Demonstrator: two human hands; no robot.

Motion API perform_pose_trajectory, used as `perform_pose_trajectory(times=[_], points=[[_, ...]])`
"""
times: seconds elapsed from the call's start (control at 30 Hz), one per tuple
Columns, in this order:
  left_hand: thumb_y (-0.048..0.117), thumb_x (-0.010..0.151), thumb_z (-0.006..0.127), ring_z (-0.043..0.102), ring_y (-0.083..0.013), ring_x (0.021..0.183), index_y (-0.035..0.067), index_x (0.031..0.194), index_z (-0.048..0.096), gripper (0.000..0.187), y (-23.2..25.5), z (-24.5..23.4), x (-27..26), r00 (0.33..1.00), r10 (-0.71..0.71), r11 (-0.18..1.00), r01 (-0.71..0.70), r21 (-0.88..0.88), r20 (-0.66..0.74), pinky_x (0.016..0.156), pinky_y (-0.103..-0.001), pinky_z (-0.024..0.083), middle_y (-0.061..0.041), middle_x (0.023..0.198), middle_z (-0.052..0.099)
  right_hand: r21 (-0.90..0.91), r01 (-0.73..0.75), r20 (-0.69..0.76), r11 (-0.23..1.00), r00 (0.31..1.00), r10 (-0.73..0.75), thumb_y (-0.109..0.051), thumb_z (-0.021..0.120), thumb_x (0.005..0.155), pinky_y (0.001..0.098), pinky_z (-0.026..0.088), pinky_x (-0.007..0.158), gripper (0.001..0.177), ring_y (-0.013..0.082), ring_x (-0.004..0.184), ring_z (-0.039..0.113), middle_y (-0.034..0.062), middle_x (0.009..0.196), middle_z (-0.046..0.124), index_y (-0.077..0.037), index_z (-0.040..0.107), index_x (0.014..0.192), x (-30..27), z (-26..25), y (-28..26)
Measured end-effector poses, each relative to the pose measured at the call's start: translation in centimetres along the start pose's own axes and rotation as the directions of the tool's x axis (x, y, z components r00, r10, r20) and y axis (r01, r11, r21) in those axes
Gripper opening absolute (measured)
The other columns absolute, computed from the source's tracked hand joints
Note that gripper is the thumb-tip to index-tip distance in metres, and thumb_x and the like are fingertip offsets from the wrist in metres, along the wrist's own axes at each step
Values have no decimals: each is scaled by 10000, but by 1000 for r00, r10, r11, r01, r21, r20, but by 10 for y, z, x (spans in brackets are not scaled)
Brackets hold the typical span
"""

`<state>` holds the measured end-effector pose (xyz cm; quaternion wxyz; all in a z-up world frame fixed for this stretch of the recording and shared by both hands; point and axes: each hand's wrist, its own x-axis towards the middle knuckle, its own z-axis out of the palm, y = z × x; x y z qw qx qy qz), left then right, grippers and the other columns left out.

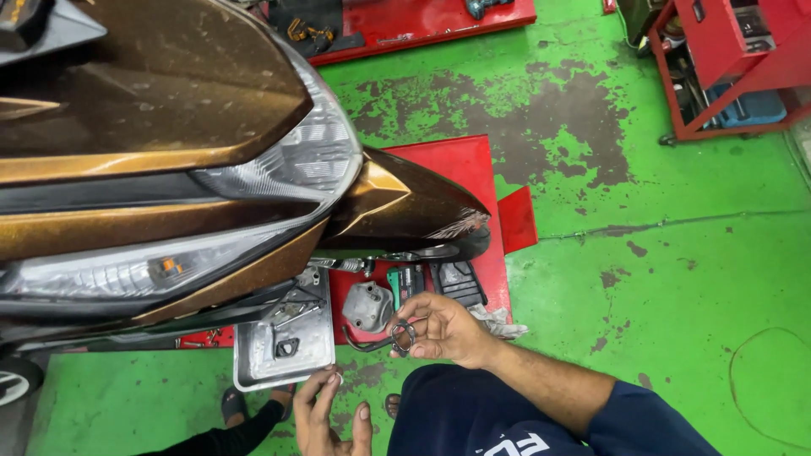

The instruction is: The person searches through a tool drawer, selects a screwdriver, and uses it to manipulate a small metal part. They then wipe the part with a cloth and continue working on the motorcycle's engine area.

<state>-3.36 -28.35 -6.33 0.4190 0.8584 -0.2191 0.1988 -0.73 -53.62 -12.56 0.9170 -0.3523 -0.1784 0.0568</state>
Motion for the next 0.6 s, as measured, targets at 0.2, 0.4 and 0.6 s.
perform_pose_trajectory(times=[0.2, 0.4, 0.6], points=[[280, 1000, 691, 690, -337, 1312, 66, 1372, 685, 428, 29, -2, 10, 998, -57, 994, 53, -96, -33, 1113, -412, 594, -209, 1384, 652, -17, 22, 30, 1000, 999, -22, -55, 852, 1009, 555, 681, 1032, 476, 293, 1089, 768, 195, 1395, 666, -63, 596, 1410, 0, 2, 5], [347, 1031, 668, 678, -361, 1338, 60, 1340, 708, 423, 40, 1, 17, 999, -34, 977, 39, -208, 30, 1106, -444, 603, -209, 1405, 633, 21, 42, 38, 999, 998, -43, -67, 860, 1015, 486, 675, 1017, 480, 301, 1079, 781, 243, 1346, 694, -76, 607, 1423, -7, -1, 5], [287, 1012, 694, 646, -366, 1362, 54, 1358, 697, 417, 41, 3, 21, 995, 5, 963, 23, -268, 103, 1139, -449, 568, -234, 1432, 587, -20, 85, 24, 996, 996, -84, -126, 872, 1022, 498, 685, 979, 459, 291, 1061, 751, 247, 1348, 667, -91, 626, 1408, -16, -4, 1]])
